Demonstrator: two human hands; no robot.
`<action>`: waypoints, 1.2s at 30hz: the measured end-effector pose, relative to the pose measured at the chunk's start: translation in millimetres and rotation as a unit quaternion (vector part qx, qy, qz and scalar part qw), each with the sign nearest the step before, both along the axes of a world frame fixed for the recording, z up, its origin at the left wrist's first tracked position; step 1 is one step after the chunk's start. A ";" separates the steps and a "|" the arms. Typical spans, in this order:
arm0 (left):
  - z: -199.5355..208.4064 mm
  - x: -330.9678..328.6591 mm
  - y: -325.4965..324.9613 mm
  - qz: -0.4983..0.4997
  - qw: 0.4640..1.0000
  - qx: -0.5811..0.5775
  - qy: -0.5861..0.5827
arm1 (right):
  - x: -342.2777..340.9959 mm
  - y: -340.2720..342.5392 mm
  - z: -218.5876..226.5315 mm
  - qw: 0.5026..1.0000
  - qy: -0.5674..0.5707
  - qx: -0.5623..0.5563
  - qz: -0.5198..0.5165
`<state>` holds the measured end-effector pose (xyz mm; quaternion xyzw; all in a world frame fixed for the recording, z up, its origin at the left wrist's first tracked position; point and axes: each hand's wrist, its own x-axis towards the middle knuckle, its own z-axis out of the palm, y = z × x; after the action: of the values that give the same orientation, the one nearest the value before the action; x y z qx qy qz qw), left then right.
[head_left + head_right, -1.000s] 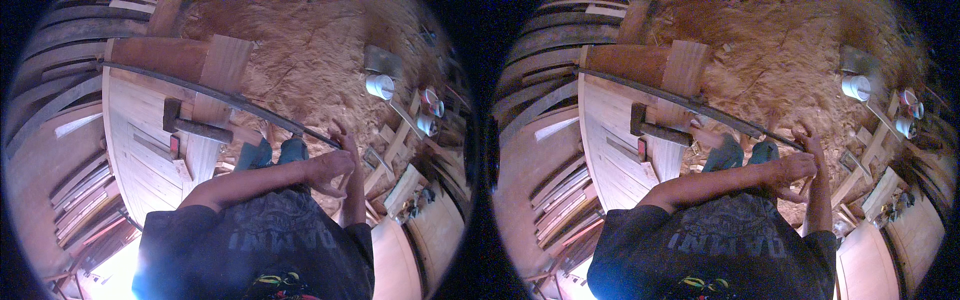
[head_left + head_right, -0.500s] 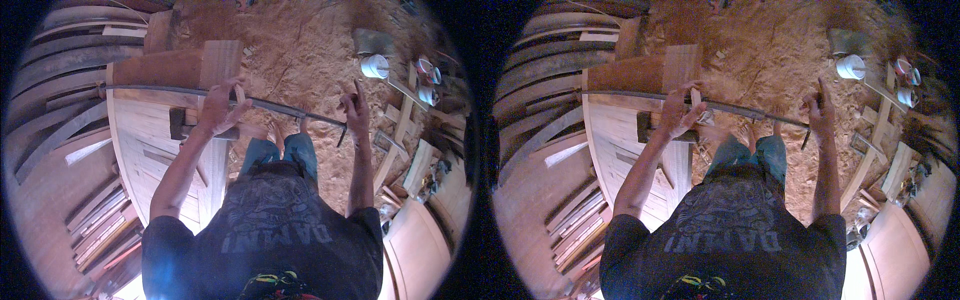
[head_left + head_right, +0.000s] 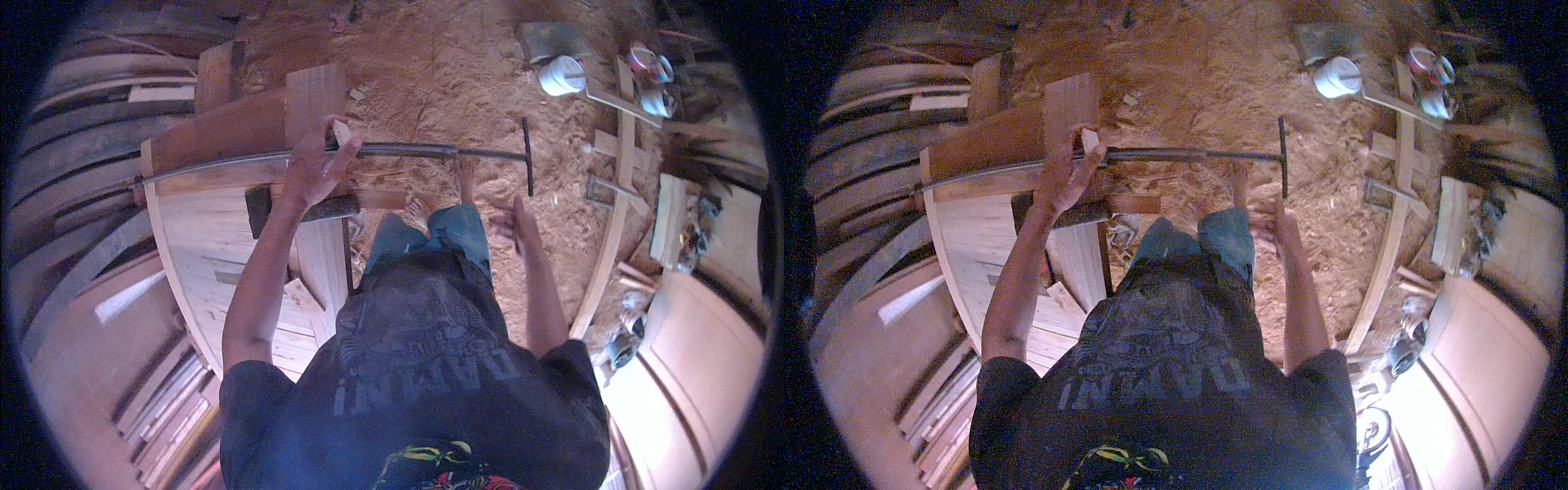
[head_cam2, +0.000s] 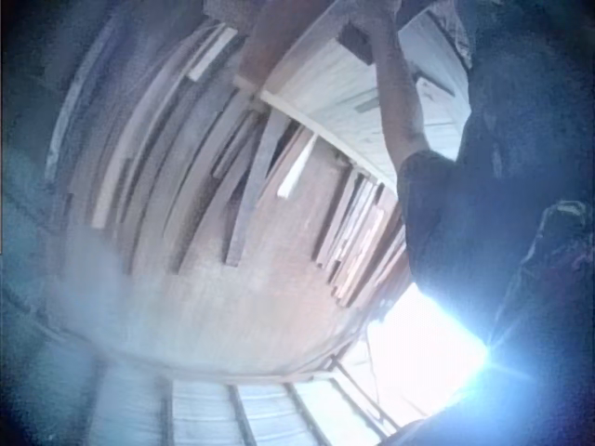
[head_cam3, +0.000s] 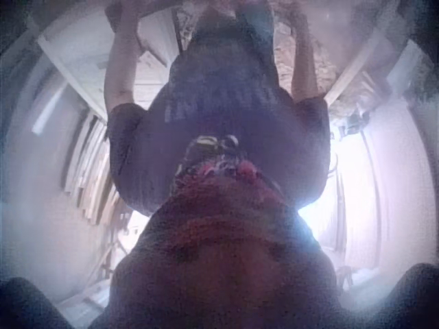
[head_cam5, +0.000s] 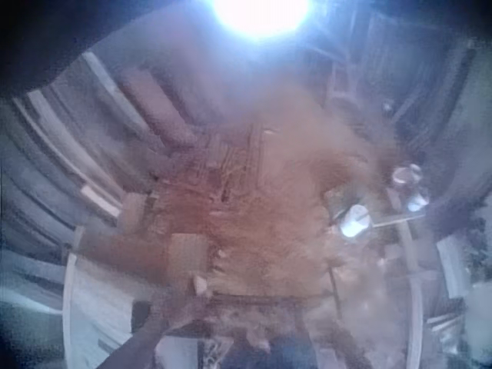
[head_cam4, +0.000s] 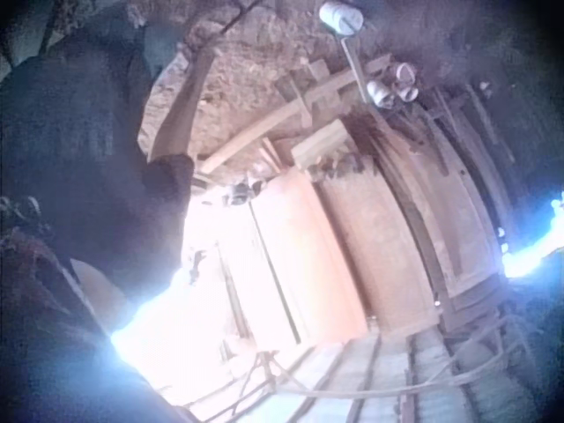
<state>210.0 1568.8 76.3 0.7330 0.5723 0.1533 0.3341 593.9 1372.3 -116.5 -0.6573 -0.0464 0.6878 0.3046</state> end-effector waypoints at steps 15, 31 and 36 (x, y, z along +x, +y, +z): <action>8.0 8.6 4.2 -0.007 0.999 0.019 0.034 | 41.0 -10.6 4.2 0.917 -0.080 0.125 0.371; 0.7 7.2 2.4 -0.025 0.996 0.080 -0.005 | 45.5 43.4 72.7 0.957 -0.056 0.176 0.225; -4.9 9.4 -4.7 -0.054 0.988 0.135 0.050 | 49.8 93.6 60.5 0.963 0.067 0.258 -0.032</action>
<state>219.4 1564.1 71.4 0.8077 0.5221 0.1743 0.2114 643.7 1465.9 -56.0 -0.5099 -0.1811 0.6848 0.4881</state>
